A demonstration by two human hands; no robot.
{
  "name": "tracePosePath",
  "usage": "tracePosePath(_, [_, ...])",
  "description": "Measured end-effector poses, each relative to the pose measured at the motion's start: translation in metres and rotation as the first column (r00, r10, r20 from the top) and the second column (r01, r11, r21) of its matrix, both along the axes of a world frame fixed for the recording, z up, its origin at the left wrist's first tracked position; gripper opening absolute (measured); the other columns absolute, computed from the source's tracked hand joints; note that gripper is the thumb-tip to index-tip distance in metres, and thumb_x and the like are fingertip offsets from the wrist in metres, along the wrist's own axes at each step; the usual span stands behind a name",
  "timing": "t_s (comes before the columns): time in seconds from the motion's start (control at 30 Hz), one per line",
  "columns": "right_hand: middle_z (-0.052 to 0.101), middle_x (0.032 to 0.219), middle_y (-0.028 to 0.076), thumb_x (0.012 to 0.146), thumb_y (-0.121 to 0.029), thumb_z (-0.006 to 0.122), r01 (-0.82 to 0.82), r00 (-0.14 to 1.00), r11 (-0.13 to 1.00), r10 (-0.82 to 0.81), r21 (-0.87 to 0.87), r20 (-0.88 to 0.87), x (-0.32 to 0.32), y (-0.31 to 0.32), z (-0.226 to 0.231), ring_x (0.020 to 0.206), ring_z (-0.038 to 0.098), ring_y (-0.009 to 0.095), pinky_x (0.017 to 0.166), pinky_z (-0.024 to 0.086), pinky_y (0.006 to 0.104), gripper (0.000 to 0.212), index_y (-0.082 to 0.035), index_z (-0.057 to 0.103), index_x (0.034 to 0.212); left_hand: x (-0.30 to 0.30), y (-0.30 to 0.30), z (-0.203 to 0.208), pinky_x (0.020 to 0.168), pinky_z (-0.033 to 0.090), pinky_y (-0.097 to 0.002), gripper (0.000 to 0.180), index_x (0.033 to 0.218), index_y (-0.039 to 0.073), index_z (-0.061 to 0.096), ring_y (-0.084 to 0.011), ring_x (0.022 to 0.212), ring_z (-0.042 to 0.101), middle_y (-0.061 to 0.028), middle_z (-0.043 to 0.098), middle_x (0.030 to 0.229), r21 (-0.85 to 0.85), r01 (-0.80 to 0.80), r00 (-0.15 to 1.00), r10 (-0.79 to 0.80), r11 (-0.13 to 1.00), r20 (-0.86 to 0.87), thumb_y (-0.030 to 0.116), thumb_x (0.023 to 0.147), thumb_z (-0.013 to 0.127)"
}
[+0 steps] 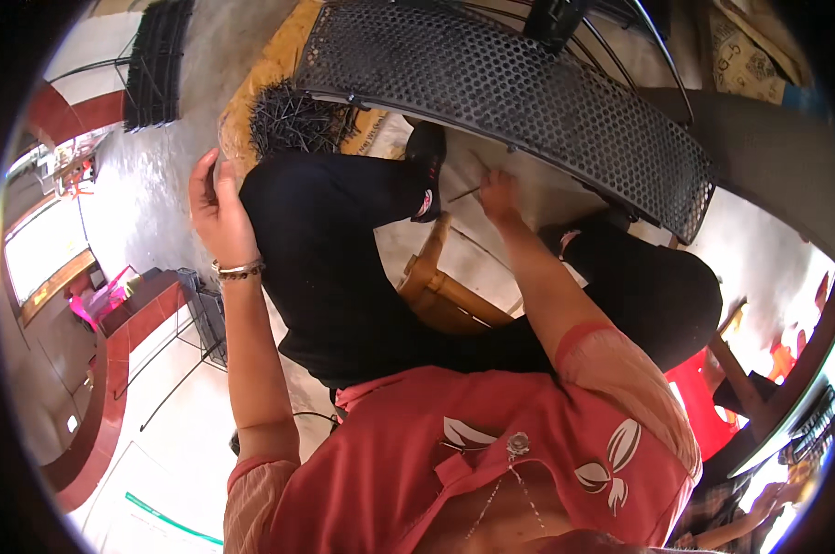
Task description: Assembling a curved metal mesh component by inserting black wire ties into pre-drilled holes.
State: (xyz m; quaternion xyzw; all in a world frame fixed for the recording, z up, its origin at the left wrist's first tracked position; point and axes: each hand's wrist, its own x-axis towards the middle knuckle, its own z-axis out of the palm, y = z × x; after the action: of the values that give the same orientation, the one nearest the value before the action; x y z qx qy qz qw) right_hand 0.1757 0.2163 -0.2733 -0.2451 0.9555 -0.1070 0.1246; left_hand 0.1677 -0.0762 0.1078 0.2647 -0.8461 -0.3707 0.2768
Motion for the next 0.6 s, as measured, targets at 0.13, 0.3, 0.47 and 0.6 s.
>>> tracePosePath(0.13, [0.054,0.092,0.009,0.073,-0.015,0.051,-0.122,0.984,0.992,0.123,0.016,-0.128,-0.001,0.004,-0.022,0.091,0.052,0.026,0.08,0.038,0.0416,0.014,-0.008,0.061,0.081,-0.011,0.01,-0.003,0.08,0.044,-0.0233,0.024,0.106,-0.001,0.056,-0.0118,0.094,0.054,-0.0064,0.058,0.104,-0.004,0.045,0.999,-0.045,0.999,-0.023,0.004,0.083,0.058])
tracePosePath(0.3, [0.058,0.083,0.007,0.07,-0.014,0.055,-0.3,0.951,0.954,0.299,0.003,-0.072,-0.007,0.0,-0.032,0.084,0.056,0.025,0.078,0.04,0.0416,0.01,-0.011,0.063,0.075,-0.014,0.004,-0.006,0.078,0.045,-0.0223,0.023,0.104,-0.001,0.056,-0.0121,0.091,0.055,-0.0069,0.057,0.105,0.047,0.083,0.991,-0.078,0.995,-0.111,-0.002,0.081,0.057])
tracePosePath(0.47, [0.061,0.08,0.009,0.068,-0.013,0.058,-0.383,0.922,0.924,0.382,0.01,0.069,-0.011,0.004,-0.053,0.079,0.06,0.027,0.072,0.044,0.0415,0.011,-0.012,0.063,0.077,-0.022,0.009,-0.01,0.075,0.046,-0.0219,0.022,0.101,-0.001,0.058,-0.0114,0.089,0.055,-0.0063,0.057,0.103,0.053,0.089,0.989,-0.082,0.995,-0.122,-0.003,0.08,0.057])
tracePosePath(0.6, [0.062,0.082,0.013,0.07,-0.01,0.057,-0.063,0.949,0.995,0.083,-0.075,0.306,-0.027,0.01,-0.051,0.079,0.06,0.033,0.075,0.044,0.0446,0.011,-0.008,0.061,0.08,-0.03,0.016,-0.012,0.073,0.046,-0.0212,0.021,0.099,0.001,0.059,-0.0103,0.086,0.055,-0.0054,0.056,0.101,0.028,0.131,0.98,-0.125,0.991,-0.158,-0.004,0.079,0.059])
